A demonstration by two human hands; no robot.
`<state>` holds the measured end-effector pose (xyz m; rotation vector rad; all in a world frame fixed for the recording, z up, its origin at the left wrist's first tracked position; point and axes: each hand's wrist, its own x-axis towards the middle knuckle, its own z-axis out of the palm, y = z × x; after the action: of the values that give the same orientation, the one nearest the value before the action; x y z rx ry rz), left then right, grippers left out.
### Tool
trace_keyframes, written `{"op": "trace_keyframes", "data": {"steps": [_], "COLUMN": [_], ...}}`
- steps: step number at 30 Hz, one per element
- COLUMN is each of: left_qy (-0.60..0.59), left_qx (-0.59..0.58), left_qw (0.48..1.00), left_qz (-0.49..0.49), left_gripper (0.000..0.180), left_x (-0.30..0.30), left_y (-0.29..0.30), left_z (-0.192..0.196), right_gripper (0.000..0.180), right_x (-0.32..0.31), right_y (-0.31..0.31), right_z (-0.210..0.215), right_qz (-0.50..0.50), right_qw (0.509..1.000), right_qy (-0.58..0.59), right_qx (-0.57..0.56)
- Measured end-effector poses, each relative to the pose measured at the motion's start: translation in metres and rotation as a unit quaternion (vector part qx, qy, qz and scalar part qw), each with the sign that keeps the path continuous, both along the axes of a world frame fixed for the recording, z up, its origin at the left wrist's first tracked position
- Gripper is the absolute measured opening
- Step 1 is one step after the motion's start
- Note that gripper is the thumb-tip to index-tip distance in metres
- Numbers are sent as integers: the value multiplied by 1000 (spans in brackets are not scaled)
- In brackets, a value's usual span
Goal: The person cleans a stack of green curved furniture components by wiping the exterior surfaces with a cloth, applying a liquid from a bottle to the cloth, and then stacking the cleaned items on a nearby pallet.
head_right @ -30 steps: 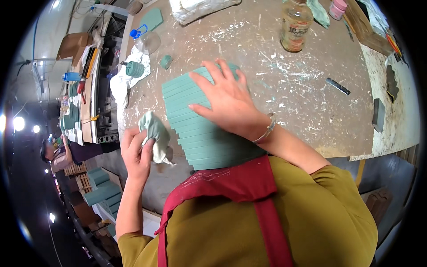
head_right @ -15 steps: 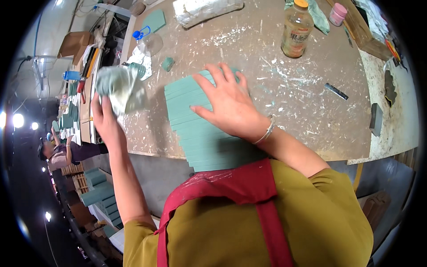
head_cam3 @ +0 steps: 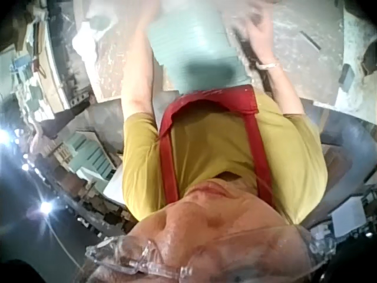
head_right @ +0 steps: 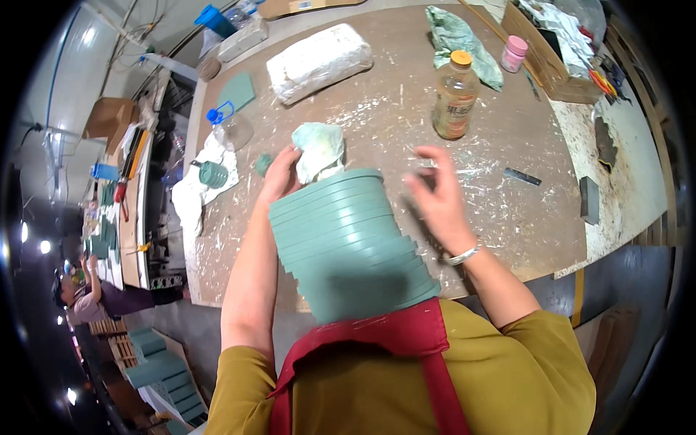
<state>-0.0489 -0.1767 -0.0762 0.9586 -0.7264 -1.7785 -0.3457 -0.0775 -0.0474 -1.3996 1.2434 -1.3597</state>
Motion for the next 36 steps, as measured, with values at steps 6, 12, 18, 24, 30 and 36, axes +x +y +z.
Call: {"op": "trace_keyframes", "data": {"steps": [6, 12, 18, 24, 30, 36], "left_qy": [-16, -147, -6, 70, 105, 116], "left_qx": [23, -10, 24, 81, 38, 42], "left_qw": [1000, 989, 991, 982, 983, 983], "left_qz": [1, -30, 132, 158, 143, 132], "left_gripper": [35, 31, 35, 38, 40, 42], "left_x": [-6, 8, 2, 6, 1, -1], "left_y": [9, -3, -6, -1, 4, 10], "left_z": [6, -20, -44, -29, -14, 0], "right_gripper": [75, 63, 67, 69, 40, 33], "right_x": [-81, -62, -33, 33, 55, 55], "right_y": [-52, -121, -133, -122, -138, -142], "right_z": [-42, -43, 1, 100, 113, 128], "right_qz": [-217, -25, 158, 268, 239, 230], "right_qw": [971, 991, 976, 771, 674, 639], "right_qy": [92, -105, 141, 558, 657, 678], "right_qx": [-41, 77, -44, -150, -241, -280]}}
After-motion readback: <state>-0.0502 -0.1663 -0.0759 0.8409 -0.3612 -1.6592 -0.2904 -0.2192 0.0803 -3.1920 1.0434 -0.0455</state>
